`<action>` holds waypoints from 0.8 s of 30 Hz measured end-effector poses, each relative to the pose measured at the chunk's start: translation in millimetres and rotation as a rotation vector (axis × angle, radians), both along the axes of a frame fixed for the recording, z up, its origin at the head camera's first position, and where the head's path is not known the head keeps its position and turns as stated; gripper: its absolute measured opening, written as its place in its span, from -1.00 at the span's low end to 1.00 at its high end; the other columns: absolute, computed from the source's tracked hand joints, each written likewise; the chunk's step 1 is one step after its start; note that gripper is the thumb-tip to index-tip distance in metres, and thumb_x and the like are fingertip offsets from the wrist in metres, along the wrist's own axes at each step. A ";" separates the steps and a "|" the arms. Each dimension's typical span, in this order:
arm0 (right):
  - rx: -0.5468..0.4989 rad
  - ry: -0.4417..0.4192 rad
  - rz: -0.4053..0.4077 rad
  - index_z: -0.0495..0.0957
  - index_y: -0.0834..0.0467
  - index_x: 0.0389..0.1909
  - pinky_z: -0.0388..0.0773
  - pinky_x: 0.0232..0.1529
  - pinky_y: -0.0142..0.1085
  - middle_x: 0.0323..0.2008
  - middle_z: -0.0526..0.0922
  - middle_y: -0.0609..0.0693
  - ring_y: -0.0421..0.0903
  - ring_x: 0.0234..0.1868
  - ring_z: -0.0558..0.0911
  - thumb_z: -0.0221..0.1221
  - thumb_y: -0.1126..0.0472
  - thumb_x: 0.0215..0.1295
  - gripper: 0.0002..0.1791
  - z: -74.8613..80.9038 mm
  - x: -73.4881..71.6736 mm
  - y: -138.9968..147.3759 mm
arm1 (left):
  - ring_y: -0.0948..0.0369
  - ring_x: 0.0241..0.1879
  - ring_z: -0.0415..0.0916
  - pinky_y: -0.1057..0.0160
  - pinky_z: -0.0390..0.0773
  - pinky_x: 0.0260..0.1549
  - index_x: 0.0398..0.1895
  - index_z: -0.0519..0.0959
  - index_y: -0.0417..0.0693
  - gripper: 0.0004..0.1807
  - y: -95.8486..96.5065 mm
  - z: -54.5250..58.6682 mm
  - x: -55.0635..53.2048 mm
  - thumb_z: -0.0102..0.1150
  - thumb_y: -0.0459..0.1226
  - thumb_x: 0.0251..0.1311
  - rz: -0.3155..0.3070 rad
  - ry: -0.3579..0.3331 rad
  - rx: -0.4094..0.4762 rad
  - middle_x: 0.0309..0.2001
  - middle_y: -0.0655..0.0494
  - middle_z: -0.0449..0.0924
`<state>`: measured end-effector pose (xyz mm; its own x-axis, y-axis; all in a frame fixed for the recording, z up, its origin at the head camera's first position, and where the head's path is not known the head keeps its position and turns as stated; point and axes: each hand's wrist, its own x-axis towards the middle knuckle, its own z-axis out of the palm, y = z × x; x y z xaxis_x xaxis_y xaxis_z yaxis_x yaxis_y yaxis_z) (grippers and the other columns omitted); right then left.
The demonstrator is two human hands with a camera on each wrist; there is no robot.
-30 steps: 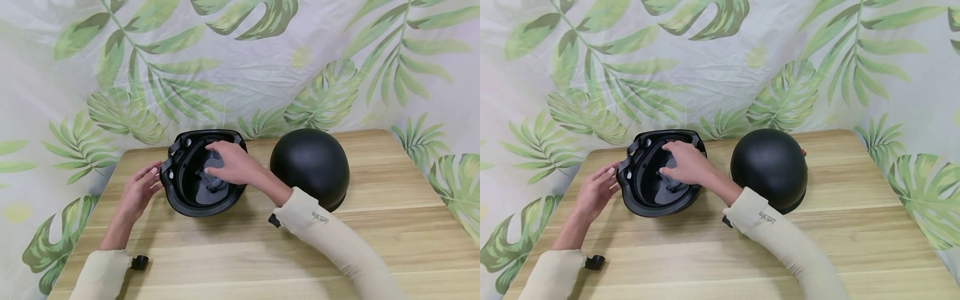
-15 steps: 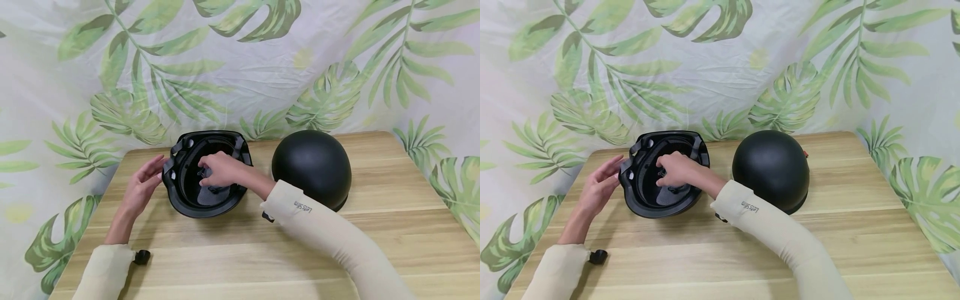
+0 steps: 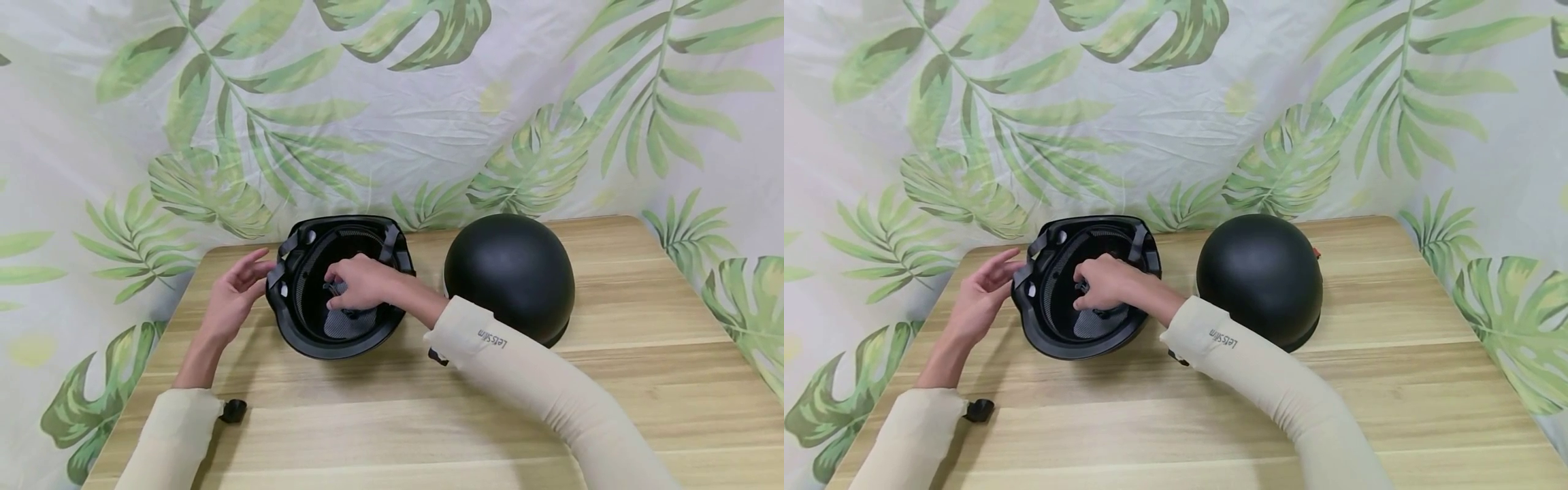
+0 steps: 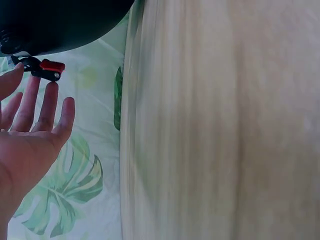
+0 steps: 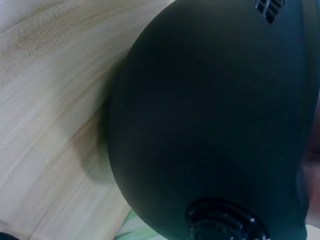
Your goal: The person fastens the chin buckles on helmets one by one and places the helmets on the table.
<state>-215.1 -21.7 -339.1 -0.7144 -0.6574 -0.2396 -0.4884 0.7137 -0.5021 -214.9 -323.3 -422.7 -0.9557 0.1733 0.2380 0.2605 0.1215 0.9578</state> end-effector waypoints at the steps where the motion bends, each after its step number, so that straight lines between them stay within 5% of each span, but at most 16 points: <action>1: 0.002 0.001 -0.001 0.47 0.05 0.49 0.53 0.42 -0.17 0.40 0.59 0.03 -0.01 0.47 0.51 0.25 -0.07 0.54 -0.40 -0.4 -0.1 -0.2 | 0.46 0.03 0.71 0.57 0.62 -0.04 0.53 0.39 -0.24 -0.37 1.5 -0.1 -1.0 0.22 -0.52 0.42 0.022 0.007 -0.017 0.01 0.39 0.77; 5: -0.002 0.001 0.006 0.50 0.04 0.46 0.53 0.41 -0.17 0.38 0.60 0.04 -0.01 0.45 0.52 0.26 -0.07 0.54 -0.42 -2.4 -0.9 -1.4 | 0.47 -0.08 0.70 0.57 0.60 -0.09 0.47 0.43 -0.33 -0.44 6.6 -0.1 -3.4 0.20 -0.53 0.42 0.083 0.046 -0.061 -0.10 0.41 0.77; 13: 0.003 0.005 0.019 0.52 0.01 0.45 0.53 0.40 -0.14 0.35 0.61 0.04 0.03 0.46 0.49 0.26 -0.07 0.54 -0.45 -4.4 -1.4 -1.4 | 0.43 -0.22 0.67 0.55 0.63 -0.16 0.29 0.60 -0.28 -0.59 11.5 7.8 -2.6 0.27 -0.52 0.39 0.205 0.167 0.092 -0.20 0.28 0.75; 24: 0.007 0.020 -0.004 0.55 0.04 0.42 0.59 0.32 -0.18 0.31 0.64 0.03 -0.04 0.35 0.58 0.29 -0.05 0.51 -0.45 -5.5 -3.2 -2.3 | 0.36 -0.14 0.75 0.50 0.69 -0.17 0.28 0.59 -0.36 -0.61 19.2 31.6 10.8 0.23 -0.51 0.42 0.235 0.205 0.177 -0.19 0.16 0.70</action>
